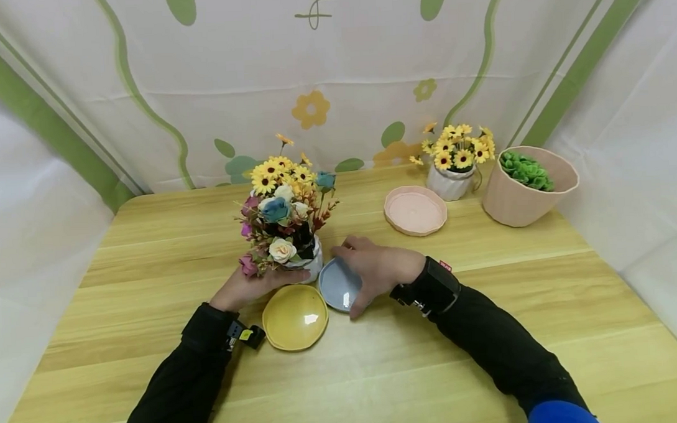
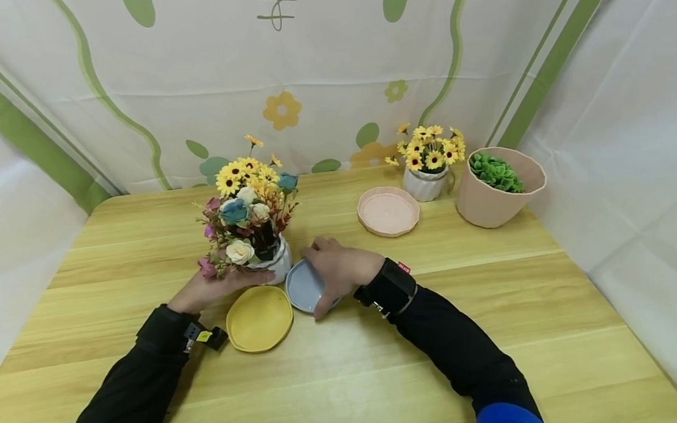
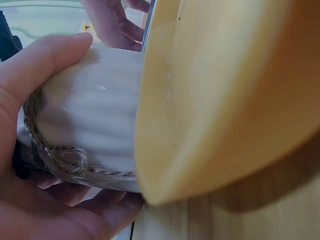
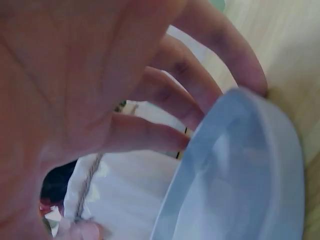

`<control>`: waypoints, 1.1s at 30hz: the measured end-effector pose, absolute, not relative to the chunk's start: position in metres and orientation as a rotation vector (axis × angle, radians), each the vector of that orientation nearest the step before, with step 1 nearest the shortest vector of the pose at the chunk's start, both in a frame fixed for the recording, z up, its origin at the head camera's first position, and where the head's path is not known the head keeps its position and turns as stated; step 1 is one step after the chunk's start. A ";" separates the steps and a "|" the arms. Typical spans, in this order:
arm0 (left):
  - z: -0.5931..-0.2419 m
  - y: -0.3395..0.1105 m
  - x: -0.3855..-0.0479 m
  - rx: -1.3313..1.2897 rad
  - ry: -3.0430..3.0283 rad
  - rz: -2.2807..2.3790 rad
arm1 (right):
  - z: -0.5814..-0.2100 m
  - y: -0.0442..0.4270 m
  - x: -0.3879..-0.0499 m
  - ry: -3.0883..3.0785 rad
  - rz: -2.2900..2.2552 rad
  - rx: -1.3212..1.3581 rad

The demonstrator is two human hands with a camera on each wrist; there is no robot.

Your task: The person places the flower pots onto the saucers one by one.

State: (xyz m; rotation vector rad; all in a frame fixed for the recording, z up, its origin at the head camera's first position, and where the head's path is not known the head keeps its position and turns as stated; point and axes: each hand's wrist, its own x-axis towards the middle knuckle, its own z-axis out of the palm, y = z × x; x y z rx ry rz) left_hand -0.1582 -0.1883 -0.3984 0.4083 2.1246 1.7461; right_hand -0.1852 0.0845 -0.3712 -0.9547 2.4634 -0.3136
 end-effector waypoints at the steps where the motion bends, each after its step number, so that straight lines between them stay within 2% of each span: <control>1: -0.398 -0.189 -0.158 0.406 2.131 1.743 | -0.371 0.086 -0.186 2.454 -0.310 -0.945; 11: -0.396 -0.188 -0.158 0.481 2.197 1.726 | -0.368 0.101 -0.187 2.480 -0.292 -0.884; 33: -0.385 -0.195 -0.146 0.531 2.296 1.748 | -0.373 0.100 -0.184 2.494 -0.358 -0.900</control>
